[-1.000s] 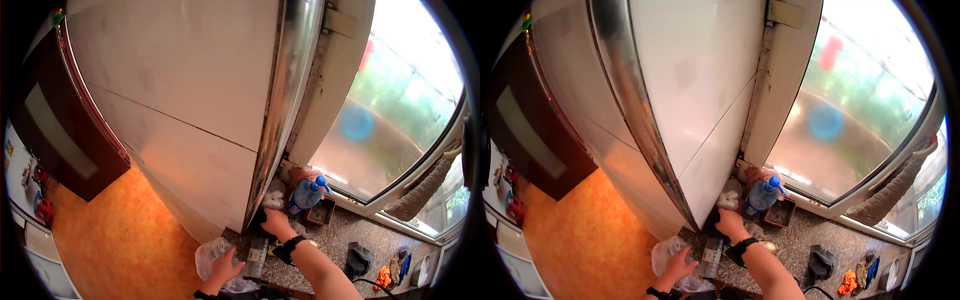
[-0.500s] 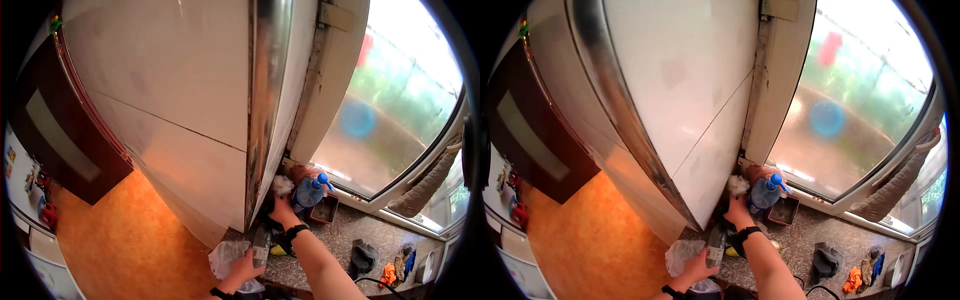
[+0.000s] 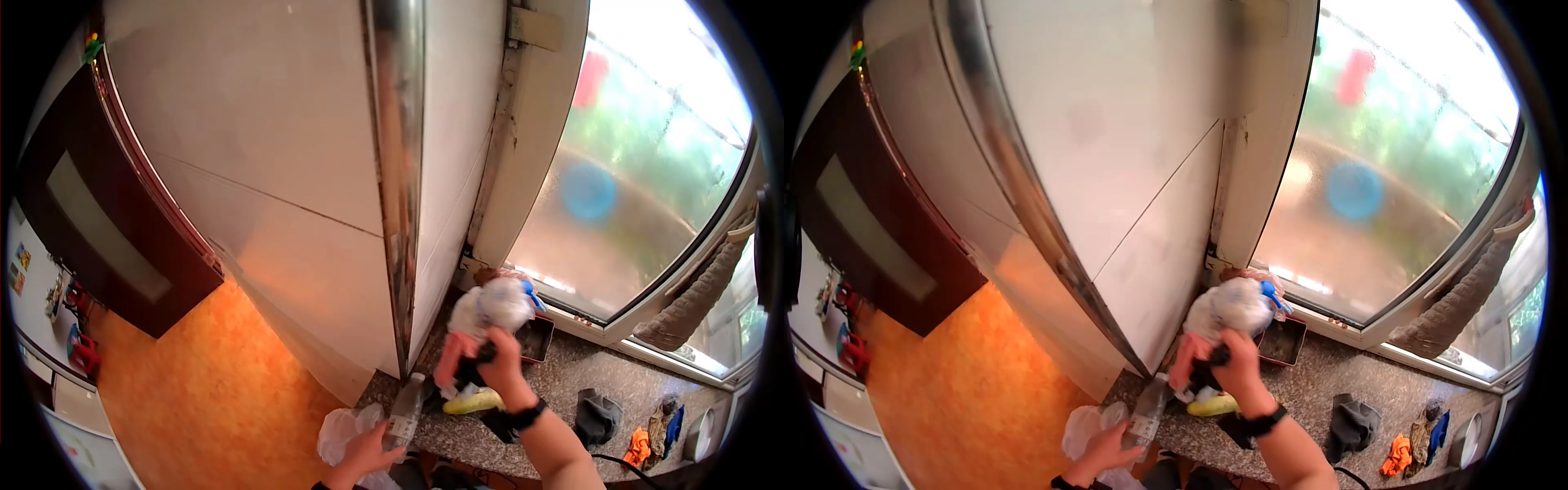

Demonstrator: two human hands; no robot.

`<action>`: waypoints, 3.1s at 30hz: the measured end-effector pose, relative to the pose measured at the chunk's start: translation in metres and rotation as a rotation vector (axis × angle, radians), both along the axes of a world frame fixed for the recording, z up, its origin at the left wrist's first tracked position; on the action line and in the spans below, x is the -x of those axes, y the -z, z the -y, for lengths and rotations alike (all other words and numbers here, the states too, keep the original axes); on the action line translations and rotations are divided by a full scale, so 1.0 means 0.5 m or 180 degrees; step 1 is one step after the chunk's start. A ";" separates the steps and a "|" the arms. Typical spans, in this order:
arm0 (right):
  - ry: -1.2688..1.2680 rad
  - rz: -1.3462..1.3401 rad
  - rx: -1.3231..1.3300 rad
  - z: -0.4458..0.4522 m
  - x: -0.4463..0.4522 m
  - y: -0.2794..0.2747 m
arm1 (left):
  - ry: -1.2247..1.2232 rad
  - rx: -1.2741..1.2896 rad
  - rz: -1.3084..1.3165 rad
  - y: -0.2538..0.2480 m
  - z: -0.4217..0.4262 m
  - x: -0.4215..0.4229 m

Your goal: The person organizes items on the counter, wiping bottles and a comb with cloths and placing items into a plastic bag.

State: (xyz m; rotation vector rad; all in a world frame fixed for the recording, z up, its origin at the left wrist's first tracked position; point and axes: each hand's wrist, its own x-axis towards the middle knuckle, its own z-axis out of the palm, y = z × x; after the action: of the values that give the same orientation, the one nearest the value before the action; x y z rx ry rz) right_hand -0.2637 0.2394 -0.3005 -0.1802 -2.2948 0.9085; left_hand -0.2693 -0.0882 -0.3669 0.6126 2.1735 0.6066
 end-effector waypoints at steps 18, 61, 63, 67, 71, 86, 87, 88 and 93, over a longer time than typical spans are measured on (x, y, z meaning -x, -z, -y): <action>0.1004 -0.0666 0.3897 -0.061 -0.528 0.004 | -0.1226 -0.2127 -0.0937 -0.030 -0.038 0.000; 0.1278 0.1415 -0.1318 -0.067 -0.663 0.286 | 0.1044 -0.1190 -0.0290 -0.071 -0.268 -0.559; 0.0958 0.2047 -0.0514 -0.051 -0.644 0.274 | 0.0948 -0.1188 -0.0742 -0.088 -0.273 -0.551; 0.1114 0.2230 -0.0276 -0.068 -0.628 0.291 | 0.0972 -0.1594 -0.1360 -0.094 -0.265 -0.538; 0.1002 0.2977 -0.0846 -0.112 -0.644 0.252 | 0.0633 -0.2793 -0.0346 -0.206 -0.252 -0.513; 0.0719 0.2191 -0.0185 -0.045 -0.600 0.040 | -0.0869 -0.2588 0.1457 -0.119 -0.199 -0.350; 0.0734 0.2303 0.0009 -0.033 -0.590 0.015 | -0.0885 -0.2546 0.1568 -0.119 -0.201 -0.338; 0.0873 0.2113 -0.0059 -0.019 -0.586 0.036 | -0.0878 -0.2508 0.1627 -0.121 -0.201 -0.329; 0.1376 0.1830 -0.0514 0.039 -0.572 0.060 | -0.0683 -0.2443 0.1880 -0.124 -0.212 -0.275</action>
State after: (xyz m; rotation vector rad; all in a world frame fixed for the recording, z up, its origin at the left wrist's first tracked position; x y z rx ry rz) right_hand 0.0224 0.2201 -0.3304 -0.9284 -2.6674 0.4799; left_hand -0.1318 0.0179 -0.3050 0.4902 1.4161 1.5506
